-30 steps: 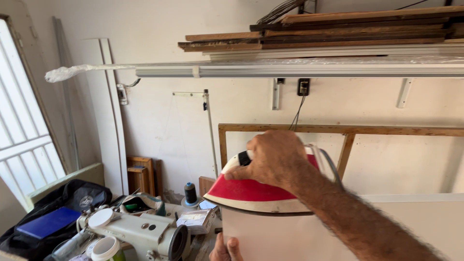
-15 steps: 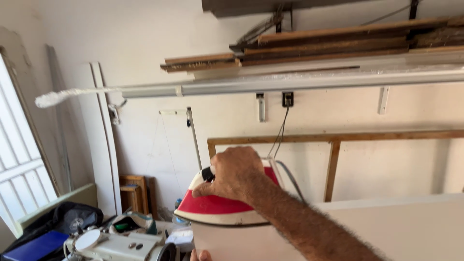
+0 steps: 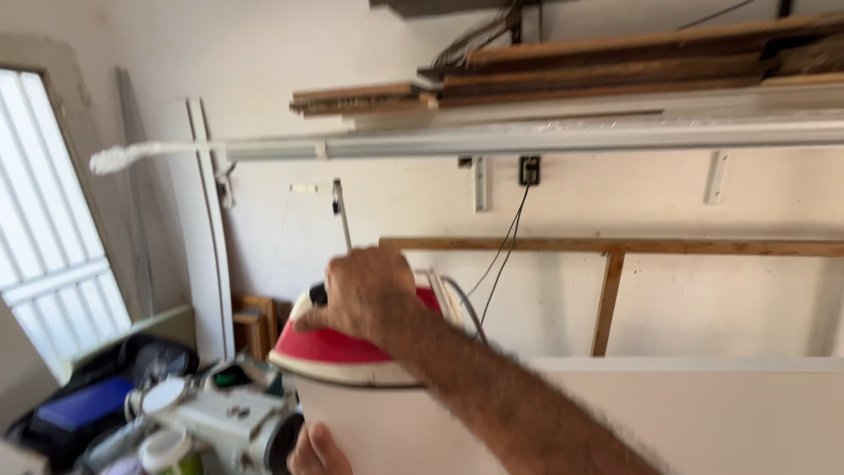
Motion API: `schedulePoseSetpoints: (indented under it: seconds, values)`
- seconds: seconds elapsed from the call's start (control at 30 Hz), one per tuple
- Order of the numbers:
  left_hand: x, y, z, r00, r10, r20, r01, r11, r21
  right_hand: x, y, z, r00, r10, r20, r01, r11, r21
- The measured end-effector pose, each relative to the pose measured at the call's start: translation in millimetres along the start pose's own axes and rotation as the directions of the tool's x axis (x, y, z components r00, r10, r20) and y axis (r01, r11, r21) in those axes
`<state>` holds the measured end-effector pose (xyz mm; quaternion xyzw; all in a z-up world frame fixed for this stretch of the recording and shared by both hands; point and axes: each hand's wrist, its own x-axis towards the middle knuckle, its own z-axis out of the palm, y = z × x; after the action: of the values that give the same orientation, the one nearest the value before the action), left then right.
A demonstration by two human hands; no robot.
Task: Applying heat-activated edge banding to the edge of a wooden board using a clothes iron
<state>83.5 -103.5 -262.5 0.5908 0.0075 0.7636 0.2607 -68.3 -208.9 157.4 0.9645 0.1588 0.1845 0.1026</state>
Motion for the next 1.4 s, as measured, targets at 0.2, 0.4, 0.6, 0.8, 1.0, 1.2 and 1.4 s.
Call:
schedulePoseSetpoints:
  seconds: [0.2, 0.4, 0.6, 0.8, 1.0, 1.2, 1.4]
  values:
    - [50.4, 35.1, -39.8, 0.758, -0.463, 0.46, 0.546, 0.835, -0.059, -22.3, 36.0, -6.1, 0.994, 0.091, 0.059, -0.095, 0.993, 0.065]
    - [45.4, 39.6, -37.4, 0.654, -0.539, 0.53, 0.651, 0.759, -0.032, -66.7, 120.5, 11.7, 0.961, 0.266, 0.075, -0.264, 0.964, -0.038]
    - [52.4, 54.9, -38.7, 0.663, -0.547, 0.511, 0.653, 0.757, -0.038, -83.4, 148.9, 19.8, 0.931, 0.354, 0.091, -0.344, 0.933, -0.105]
    - [50.7, 57.2, -39.7, 0.65, -0.552, 0.522, 0.665, 0.746, -0.04, -67.6, 106.3, 15.8, 0.962, 0.262, 0.079, -0.256, 0.963, -0.082]
    - [45.7, 57.5, -38.3, 0.643, -0.548, 0.535, 0.658, 0.753, -0.019, -51.1, 79.9, 8.2, 0.98, 0.194, 0.043, -0.19, 0.979, -0.075]
    - [44.2, 60.6, -37.8, 0.688, -0.505, 0.521, 0.64, 0.761, -0.108, -34.2, 54.7, 6.8, 0.981, 0.186, 0.047, -0.181, 0.979, -0.093]
    - [44.6, 64.2, -37.8, 0.703, -0.48, 0.525, 0.631, 0.762, -0.147, -24.0, 42.7, 7.8, 0.987, 0.157, 0.044, -0.152, 0.984, -0.094]
